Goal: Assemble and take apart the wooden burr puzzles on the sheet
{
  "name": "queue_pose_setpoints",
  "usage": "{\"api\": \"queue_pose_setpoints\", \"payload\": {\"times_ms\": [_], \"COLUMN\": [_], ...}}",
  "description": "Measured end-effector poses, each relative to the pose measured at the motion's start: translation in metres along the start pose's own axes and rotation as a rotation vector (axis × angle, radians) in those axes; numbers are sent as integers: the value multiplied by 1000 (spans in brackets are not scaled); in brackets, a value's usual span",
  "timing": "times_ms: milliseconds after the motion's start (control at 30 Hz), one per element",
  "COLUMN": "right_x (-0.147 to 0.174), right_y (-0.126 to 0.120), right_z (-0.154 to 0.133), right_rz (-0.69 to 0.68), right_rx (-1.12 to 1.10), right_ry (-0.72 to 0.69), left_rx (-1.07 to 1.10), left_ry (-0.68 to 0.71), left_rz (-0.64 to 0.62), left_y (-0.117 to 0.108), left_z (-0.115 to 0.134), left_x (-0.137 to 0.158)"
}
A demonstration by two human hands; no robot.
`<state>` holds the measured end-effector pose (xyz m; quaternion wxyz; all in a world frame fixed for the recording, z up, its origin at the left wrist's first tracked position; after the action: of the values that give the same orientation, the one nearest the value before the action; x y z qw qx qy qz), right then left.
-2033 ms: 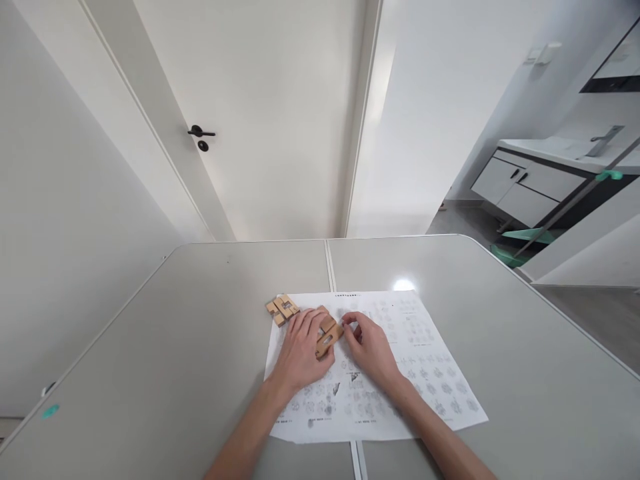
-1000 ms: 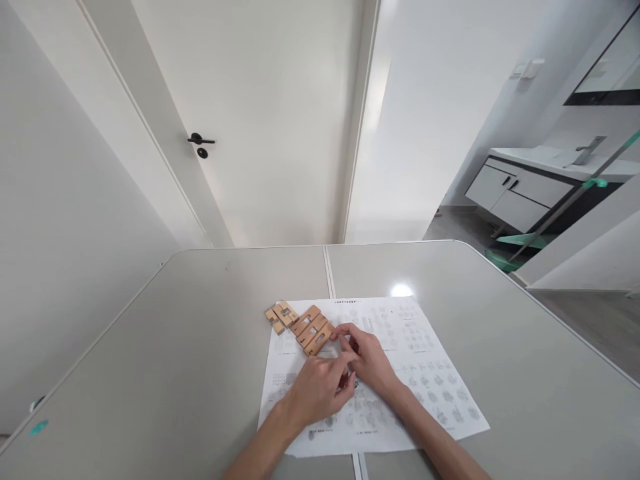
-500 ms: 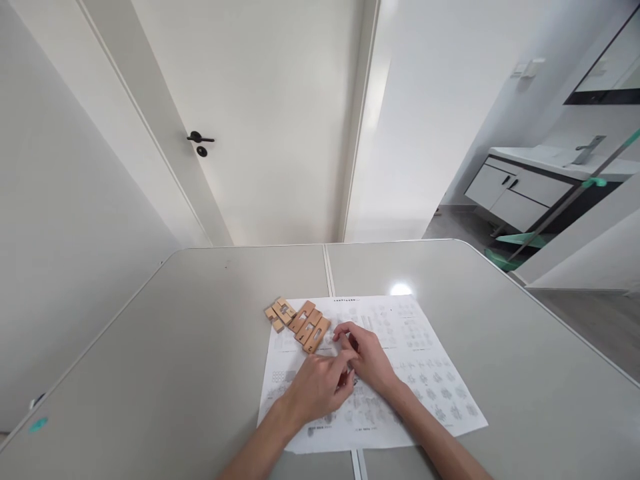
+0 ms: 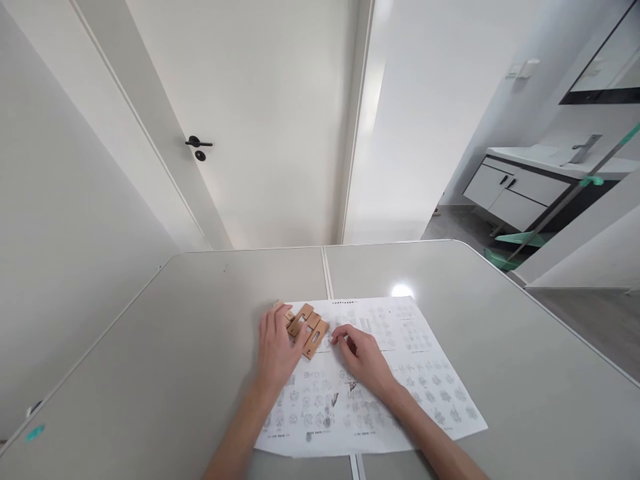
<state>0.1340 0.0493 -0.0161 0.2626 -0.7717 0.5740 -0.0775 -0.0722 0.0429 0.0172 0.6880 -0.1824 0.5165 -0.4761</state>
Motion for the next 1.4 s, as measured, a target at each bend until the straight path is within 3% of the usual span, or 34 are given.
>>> {"api": "queue_pose_setpoints", "payload": {"times_ms": [233,500,700,833,900,967,1200,1400], "right_x": [0,-1,-3,-3,-4,-6,-3,44], "right_y": [1,0,1,-1,-2,-4,-32,-69], "right_z": [2,-1,4,2,2,3,11,13], "right_rz": [-15,-16,21,31,34,42,258,266], "right_rx": [-23,-66,-119,-179,-253,-332,-390,-100], "right_ry": [9,20,43,57,96,151,212,245], "left_rx": [-48,-77,-82,74,214,299,382,404], "left_ry": [-125,-142,-168,-352,-461,-433,136,282], "left_rz": [-72,-218,-198,-126,-81,-79,-385,-669], "left_y": [4,15,10,0,-2,1,35,57], "left_z": [-43,-62,-81,-85,-75,-51,61,88], "left_x": [-11,-25,-33,-38,-37,-33,-12,7]}}
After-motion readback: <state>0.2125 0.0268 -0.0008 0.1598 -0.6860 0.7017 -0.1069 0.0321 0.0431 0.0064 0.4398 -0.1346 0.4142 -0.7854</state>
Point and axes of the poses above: each hand's wrist, its own x-axis away from the middle knuckle, its own y-axis out of the palm, z = x × y, the point moved 4 cm from there along -x, towards the middle knuckle, and after that the axes turned 3 degrees about -z, right-handed, at the moved point
